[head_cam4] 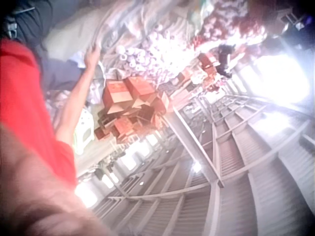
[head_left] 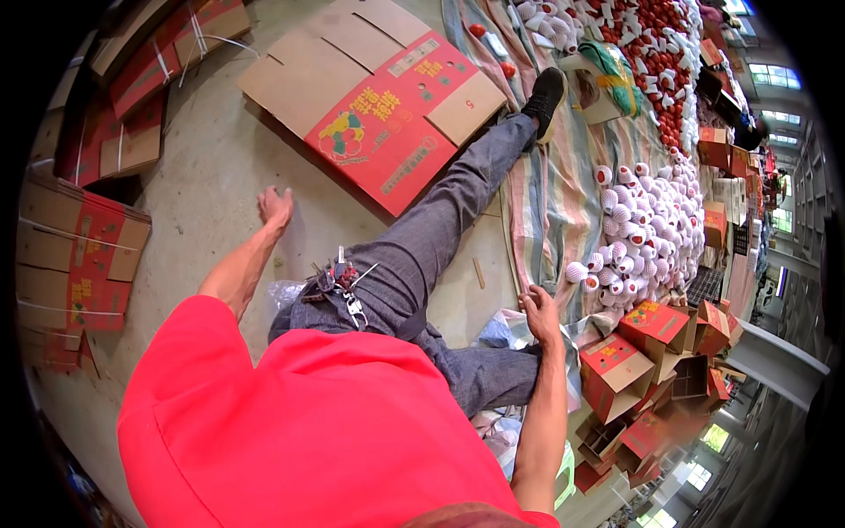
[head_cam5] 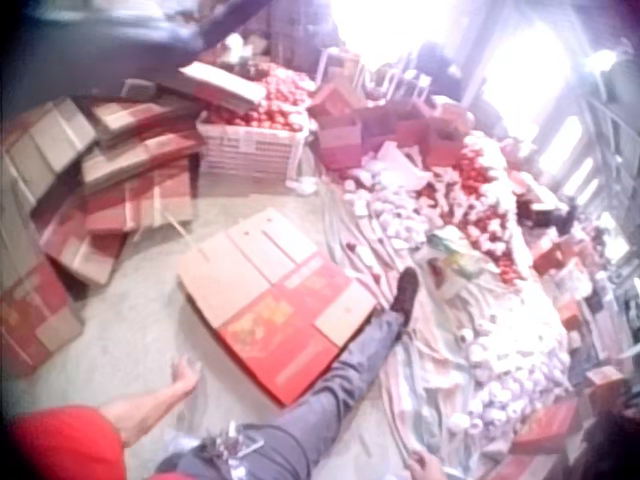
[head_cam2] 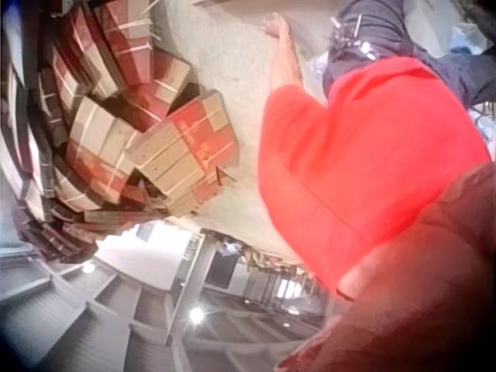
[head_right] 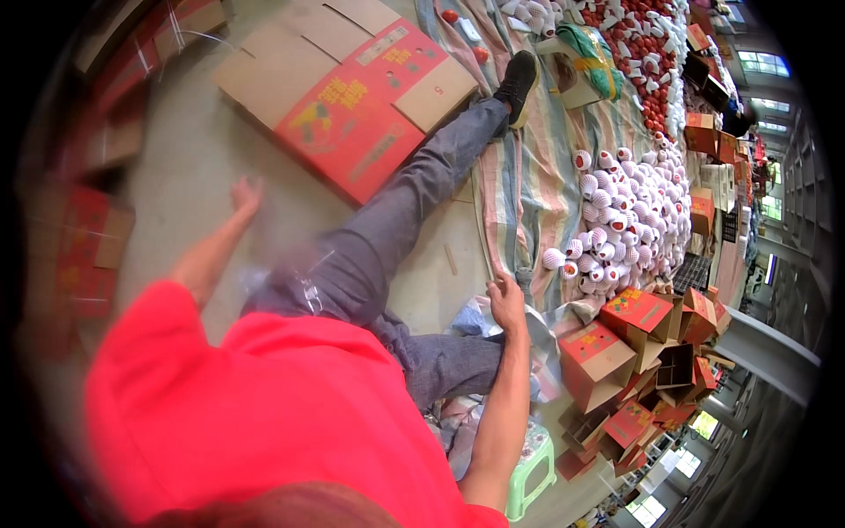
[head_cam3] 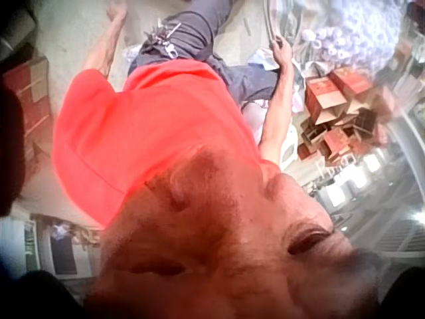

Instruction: The person sits on the floor and repeatedly folds flat cardboard sheets into small boxes. They fold the side flaps, tuck tabs into slots, and close the tops, then place the finished boxes aside. The process is repeated for several identical boxes.

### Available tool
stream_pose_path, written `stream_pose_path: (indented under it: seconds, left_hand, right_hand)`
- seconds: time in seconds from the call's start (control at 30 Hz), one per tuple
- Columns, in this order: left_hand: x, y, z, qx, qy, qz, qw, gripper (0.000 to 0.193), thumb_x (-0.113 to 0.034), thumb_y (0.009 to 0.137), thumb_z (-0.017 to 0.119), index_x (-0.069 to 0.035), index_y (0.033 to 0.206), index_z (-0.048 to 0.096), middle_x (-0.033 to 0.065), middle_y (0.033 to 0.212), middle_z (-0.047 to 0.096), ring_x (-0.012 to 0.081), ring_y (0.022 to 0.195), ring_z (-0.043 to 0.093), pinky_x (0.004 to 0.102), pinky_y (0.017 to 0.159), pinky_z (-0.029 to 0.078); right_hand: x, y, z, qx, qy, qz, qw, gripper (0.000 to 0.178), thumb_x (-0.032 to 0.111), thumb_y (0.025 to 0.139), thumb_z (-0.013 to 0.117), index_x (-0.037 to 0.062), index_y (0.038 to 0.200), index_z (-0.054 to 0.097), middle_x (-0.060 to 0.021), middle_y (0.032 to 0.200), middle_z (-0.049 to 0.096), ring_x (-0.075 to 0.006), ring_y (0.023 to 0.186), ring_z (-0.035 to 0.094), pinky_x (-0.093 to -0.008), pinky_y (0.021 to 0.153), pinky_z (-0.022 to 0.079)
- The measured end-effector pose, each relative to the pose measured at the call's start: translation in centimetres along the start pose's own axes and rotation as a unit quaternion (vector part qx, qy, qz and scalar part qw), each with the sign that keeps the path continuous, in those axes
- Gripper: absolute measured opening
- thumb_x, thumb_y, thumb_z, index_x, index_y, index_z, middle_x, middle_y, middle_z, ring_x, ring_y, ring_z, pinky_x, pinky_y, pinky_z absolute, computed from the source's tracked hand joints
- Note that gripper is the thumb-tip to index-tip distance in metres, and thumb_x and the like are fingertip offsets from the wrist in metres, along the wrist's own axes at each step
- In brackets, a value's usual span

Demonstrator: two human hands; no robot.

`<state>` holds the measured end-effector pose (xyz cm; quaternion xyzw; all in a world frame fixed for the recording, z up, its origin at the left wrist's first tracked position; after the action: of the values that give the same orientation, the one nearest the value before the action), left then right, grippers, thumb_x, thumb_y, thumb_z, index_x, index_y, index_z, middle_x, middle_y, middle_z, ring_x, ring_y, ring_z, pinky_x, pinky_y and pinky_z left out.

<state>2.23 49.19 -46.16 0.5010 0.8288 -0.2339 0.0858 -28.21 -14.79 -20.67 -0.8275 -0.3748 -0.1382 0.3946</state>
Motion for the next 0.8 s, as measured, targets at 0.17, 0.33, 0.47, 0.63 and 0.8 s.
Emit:
stream_pose_path:
  seconds: [0.17,0.33,0.47,0.63,0.8]
  left_hand:
    - [-9.5,-1.8,1.5,-0.036,-0.236,0.049,0.970,0.052,-0.040,0.094,0.074,0.002,0.124,0.067,0.0229,0.115,0.073,0.0389,0.112,0.068,0.0471,0.100,0.053]
    - [-15.9,-1.6,4.5,0.014,-0.319,-0.040,0.947,0.046,-0.037,0.086,0.083,0.001,0.108,0.069,0.0220,0.104,0.075,0.0372,0.099,0.072,0.0480,0.089,0.056]
    - [-15.7,-0.3,6.3,-0.011,-0.341,-0.100,0.935,0.048,-0.035,0.079,0.088,0.001,0.103,0.068,0.0206,0.098,0.075,0.0362,0.093,0.073,0.0501,0.084,0.057]
    - [-14.0,1.6,7.1,-0.035,-0.348,-0.114,0.930,0.045,-0.030,0.074,0.089,0.001,0.100,0.068,0.0222,0.097,0.075,0.0366,0.094,0.073,0.0486,0.086,0.058]
    - [-16.4,0.8,6.8,0.002,-0.320,-0.143,0.936,0.046,-0.027,0.073,0.088,0.006,0.099,0.069,0.0238,0.101,0.076,0.0370,0.093,0.074,0.0489,0.084,0.059]
  right_hand:
    - [-0.4,-1.7,-1.7,0.000,-0.024,0.024,0.999,0.047,0.015,0.105,0.063,-0.0091,0.145,0.053,-0.0183,0.119,0.076,-0.0228,0.101,0.074,-0.0349,0.092,0.057]
    - [-1.4,-3.7,-1.8,-0.014,-0.056,0.030,0.998,0.046,0.017,0.104,0.063,-0.0069,0.143,0.057,-0.0170,0.114,0.078,-0.0224,0.099,0.075,-0.0350,0.090,0.057]
    - [-1.3,-5.3,-1.5,-0.019,-0.057,0.029,0.998,0.046,0.018,0.103,0.064,-0.0058,0.141,0.059,-0.0176,0.112,0.078,-0.0222,0.097,0.076,-0.0353,0.088,0.058]
    - [-1.5,-6.2,-1.2,-0.008,-0.074,0.035,0.997,0.046,0.020,0.102,0.065,-0.0072,0.139,0.060,-0.0188,0.111,0.079,-0.0228,0.098,0.076,-0.0362,0.087,0.058]
    - [-0.6,-6.2,-1.4,-0.013,-0.064,0.064,0.996,0.044,0.020,0.101,0.066,-0.0037,0.139,0.063,-0.0238,0.116,0.077,-0.0336,0.106,0.076,-0.0421,0.095,0.057]
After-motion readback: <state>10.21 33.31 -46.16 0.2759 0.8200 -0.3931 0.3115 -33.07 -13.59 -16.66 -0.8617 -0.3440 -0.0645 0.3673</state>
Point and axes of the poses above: each hand's wrist, its own y-axis towards the middle knuckle, its own z-axis out of the palm, x = y × z, the point moved 5 cm from there along y, towards the middle knuckle
